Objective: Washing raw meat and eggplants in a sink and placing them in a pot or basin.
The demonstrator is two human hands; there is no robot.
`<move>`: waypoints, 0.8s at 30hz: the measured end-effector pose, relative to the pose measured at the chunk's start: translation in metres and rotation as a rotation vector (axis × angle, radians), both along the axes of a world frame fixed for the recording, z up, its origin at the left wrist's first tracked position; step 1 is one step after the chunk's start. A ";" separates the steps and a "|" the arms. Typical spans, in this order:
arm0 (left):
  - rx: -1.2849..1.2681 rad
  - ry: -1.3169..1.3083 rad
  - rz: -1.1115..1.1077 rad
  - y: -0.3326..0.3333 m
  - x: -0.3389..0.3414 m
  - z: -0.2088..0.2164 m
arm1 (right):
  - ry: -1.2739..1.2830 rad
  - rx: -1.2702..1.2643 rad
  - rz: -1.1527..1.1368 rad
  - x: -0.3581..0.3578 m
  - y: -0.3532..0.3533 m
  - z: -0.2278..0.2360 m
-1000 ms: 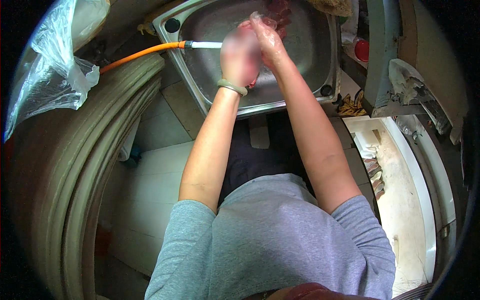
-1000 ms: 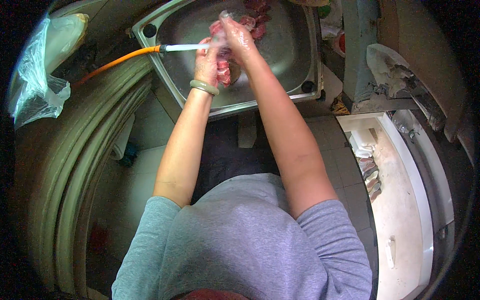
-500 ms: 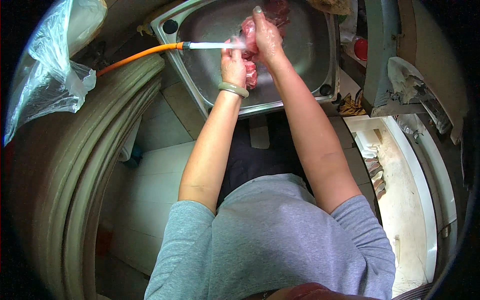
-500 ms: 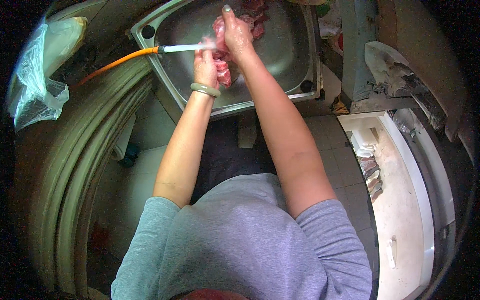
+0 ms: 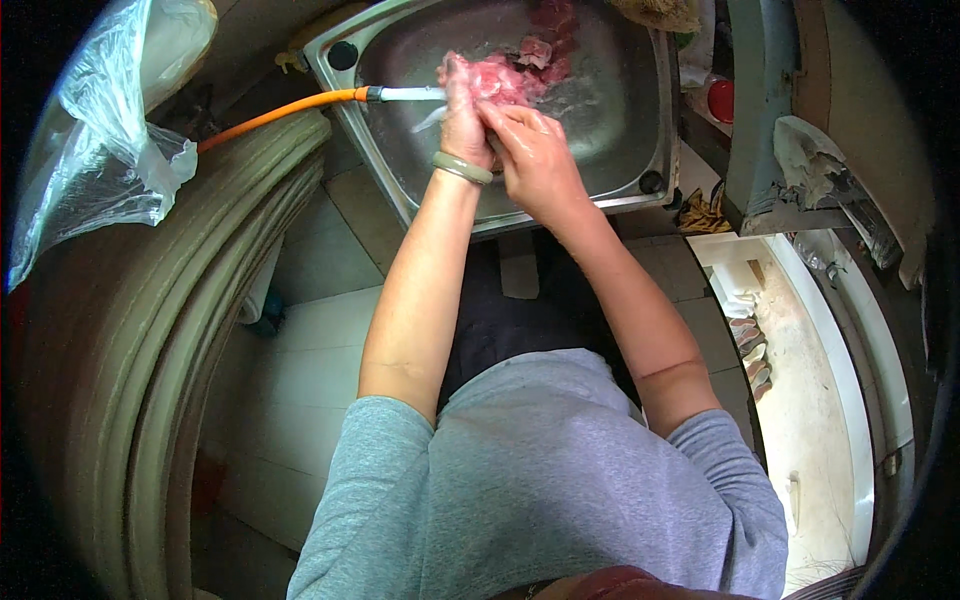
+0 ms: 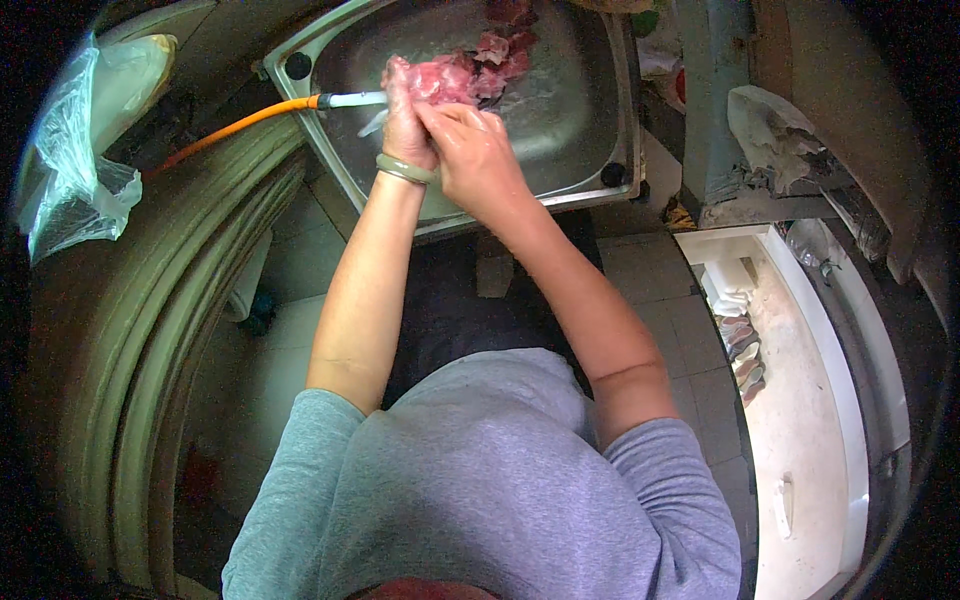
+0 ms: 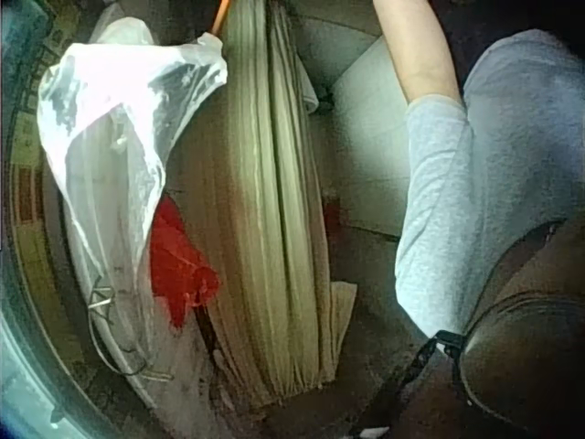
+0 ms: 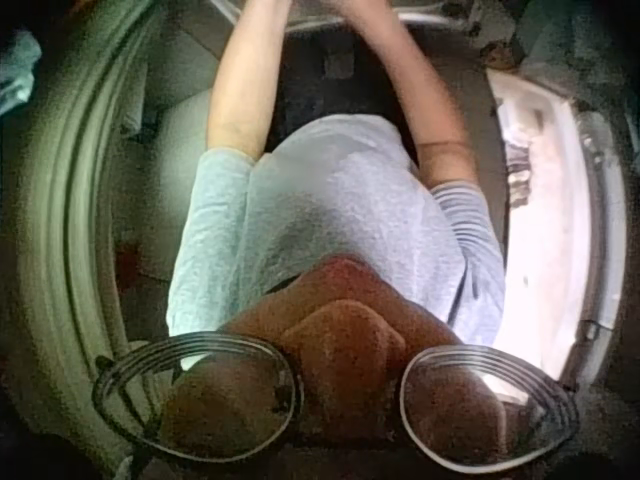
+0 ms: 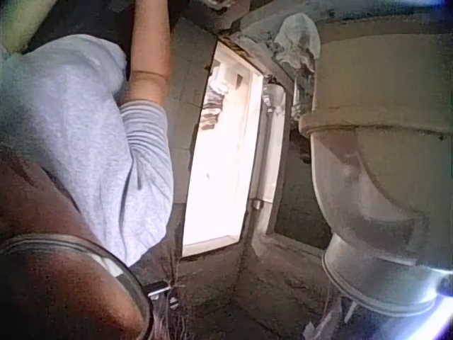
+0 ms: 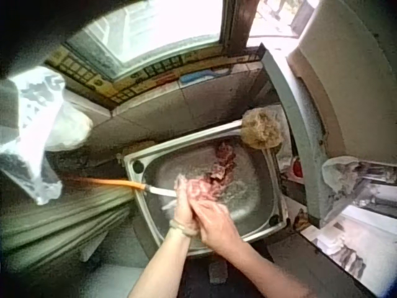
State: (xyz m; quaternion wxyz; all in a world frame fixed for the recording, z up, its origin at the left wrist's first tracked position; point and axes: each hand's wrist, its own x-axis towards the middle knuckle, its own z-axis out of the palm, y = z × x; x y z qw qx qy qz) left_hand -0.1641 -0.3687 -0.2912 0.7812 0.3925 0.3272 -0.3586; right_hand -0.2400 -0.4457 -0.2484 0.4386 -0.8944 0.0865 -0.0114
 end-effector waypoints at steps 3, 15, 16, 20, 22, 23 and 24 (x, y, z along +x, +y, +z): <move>0.091 -0.128 -0.057 -0.008 -0.003 0.010 | -0.104 -0.009 -0.133 -0.001 -0.017 0.000; 0.425 -0.089 -0.452 0.007 -0.020 -0.004 | 0.315 1.180 -0.501 0.058 -0.015 -0.074; 0.403 -0.001 -0.497 0.009 -0.015 0.005 | 0.322 1.224 -0.552 0.059 -0.015 -0.072; 0.412 -0.057 -0.286 0.008 -0.018 -0.001 | 0.366 1.203 -0.246 0.047 -0.021 -0.049; 0.336 -0.094 -0.179 0.012 -0.018 -0.016 | 0.187 0.982 -0.068 0.040 -0.016 -0.052; 0.333 -0.095 -0.175 0.009 -0.018 -0.013 | 0.206 0.999 -0.103 0.036 -0.013 -0.059; 0.331 -0.096 -0.170 0.005 -0.018 -0.010 | 0.226 1.016 -0.137 0.034 -0.012 -0.066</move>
